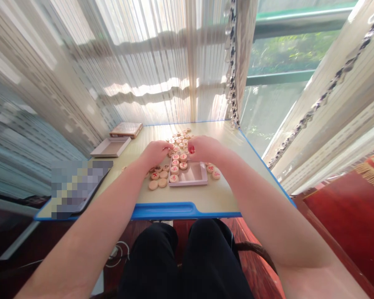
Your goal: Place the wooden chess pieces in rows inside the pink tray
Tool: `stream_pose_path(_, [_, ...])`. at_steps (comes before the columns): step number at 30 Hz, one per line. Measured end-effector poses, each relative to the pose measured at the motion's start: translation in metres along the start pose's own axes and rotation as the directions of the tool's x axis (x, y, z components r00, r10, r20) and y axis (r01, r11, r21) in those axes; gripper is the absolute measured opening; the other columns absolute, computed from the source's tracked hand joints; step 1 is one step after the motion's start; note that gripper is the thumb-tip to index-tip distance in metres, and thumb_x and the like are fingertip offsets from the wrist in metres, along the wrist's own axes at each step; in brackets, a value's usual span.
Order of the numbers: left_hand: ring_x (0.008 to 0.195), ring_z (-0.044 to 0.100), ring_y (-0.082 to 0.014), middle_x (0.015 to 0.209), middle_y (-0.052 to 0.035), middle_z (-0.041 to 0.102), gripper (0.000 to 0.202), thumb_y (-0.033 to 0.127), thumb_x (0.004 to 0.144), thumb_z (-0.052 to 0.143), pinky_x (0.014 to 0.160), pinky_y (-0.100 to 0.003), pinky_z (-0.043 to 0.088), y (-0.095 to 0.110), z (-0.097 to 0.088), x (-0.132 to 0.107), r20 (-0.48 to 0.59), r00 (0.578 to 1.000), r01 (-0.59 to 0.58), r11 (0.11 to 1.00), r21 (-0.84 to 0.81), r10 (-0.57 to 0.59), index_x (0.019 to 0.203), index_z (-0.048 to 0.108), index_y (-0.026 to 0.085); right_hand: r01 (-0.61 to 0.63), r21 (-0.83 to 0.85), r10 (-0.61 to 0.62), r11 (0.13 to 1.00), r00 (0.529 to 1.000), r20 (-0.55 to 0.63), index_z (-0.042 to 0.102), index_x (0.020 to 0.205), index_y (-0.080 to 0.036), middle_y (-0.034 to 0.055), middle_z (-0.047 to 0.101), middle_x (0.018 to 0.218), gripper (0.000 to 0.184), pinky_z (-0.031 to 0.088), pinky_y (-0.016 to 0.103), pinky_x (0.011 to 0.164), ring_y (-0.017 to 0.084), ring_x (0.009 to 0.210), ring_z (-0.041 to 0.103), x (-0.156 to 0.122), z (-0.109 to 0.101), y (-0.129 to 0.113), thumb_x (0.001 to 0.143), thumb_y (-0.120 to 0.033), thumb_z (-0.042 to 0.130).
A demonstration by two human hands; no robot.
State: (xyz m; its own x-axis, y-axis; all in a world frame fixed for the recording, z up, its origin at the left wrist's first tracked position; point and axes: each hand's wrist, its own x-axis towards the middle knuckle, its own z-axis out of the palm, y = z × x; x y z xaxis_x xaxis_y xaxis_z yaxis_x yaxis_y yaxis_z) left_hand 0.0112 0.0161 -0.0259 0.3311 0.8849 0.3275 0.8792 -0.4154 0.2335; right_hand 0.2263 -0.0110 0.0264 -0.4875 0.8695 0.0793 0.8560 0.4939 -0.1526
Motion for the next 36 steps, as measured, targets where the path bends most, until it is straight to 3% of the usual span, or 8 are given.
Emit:
stream_pose_path(4, [0.092, 0.064, -0.0187, 0.096, -0.002, 0.072, 0.034, 0.015, 0.081, 0.043, 0.089, -0.03, 0.048, -0.001, 0.001, 0.001, -0.008, 1.0, -0.019, 1.0, 0.011, 0.02, 0.091, 0.075, 0.021, -0.004, -0.007, 0.005, 1.0, 0.989, 0.148, 0.068, 0.082, -0.023, 0.0015, 0.069, 0.086, 0.015, 0.036, 0.025, 0.057, 0.016, 0.073, 0.059, -0.003, -0.001, -0.005, 0.069, -0.027, 0.062])
stream_pose_path(10, [0.092, 0.064, -0.0189, 0.095, -0.0023, 0.072, 0.033, 0.016, 0.082, 0.043, 0.089, -0.03, 0.048, 0.001, 0.0, 0.001, 0.006, 1.0, -0.014, 1.0, 0.025, 0.014, 0.091, 0.074, 0.022, -0.017, 0.02, 0.012, 1.0, 0.978, 0.21, 0.069, 0.101, -0.028, -0.0002, 0.07, 0.094, 0.035, 0.039, 0.026, 0.057, 0.016, 0.073, 0.06, -0.005, -0.002, -0.004, 0.067, -0.028, 0.063])
stream_pose_path(14, [0.094, 0.064, -0.0187, 0.096, -0.0013, 0.072, 0.033, 0.016, 0.082, 0.043, 0.09, -0.029, 0.047, 0.001, -0.001, 0.0, 0.004, 1.0, 0.001, 1.0, 0.0, -0.001, 0.09, 0.074, 0.023, -0.048, -0.075, 0.065, 0.996, 0.968, 0.241, 0.072, 0.088, -0.024, 0.0022, 0.07, 0.081, 0.023, 0.037, 0.028, 0.055, 0.018, 0.068, 0.059, -0.008, -0.005, -0.008, 0.067, -0.027, 0.061])
stream_pose_path(17, [0.094, 0.064, -0.0188, 0.097, -0.0014, 0.072, 0.033, 0.015, 0.081, 0.044, 0.091, -0.029, 0.047, 0.001, -0.001, 0.0, -0.003, 1.0, 0.002, 1.0, -0.013, -0.002, 0.09, 0.075, 0.023, -0.038, -0.07, 0.052, 0.997, 0.978, 0.202, 0.07, 0.082, -0.023, 0.0021, 0.068, 0.075, 0.018, 0.035, 0.027, 0.053, 0.016, 0.063, 0.058, -0.009, -0.008, -0.012, 0.067, -0.028, 0.061])
stream_pose_path(24, [0.092, 0.064, -0.0193, 0.094, -0.002, 0.072, 0.031, 0.018, 0.081, 0.044, 0.089, -0.03, 0.048, 0.002, -0.002, -0.001, -0.007, 1.0, -0.004, 1.0, -0.01, 0.004, 0.089, 0.074, 0.022, 0.114, 0.062, -0.12, 0.991, 0.987, 0.103, 0.066, 0.082, -0.024, 0.0017, 0.068, 0.084, 0.017, 0.036, 0.026, 0.059, 0.016, 0.073, 0.058, -0.011, -0.005, -0.019, 0.07, -0.035, 0.061])
stream_pose_path(36, [0.093, 0.063, -0.0191, 0.096, -0.0021, 0.072, 0.031, 0.018, 0.081, 0.045, 0.089, -0.03, 0.048, 0.002, -0.002, -0.001, -0.001, 1.0, -0.007, 1.0, -0.001, 0.007, 0.09, 0.074, 0.022, 0.137, -0.016, -0.135, 0.991, 0.987, 0.087, 0.066, 0.08, -0.022, 0.0041, 0.069, 0.084, 0.012, 0.036, 0.027, 0.059, 0.018, 0.076, 0.059, -0.01, 0.007, -0.023, 0.074, -0.029, 0.057])
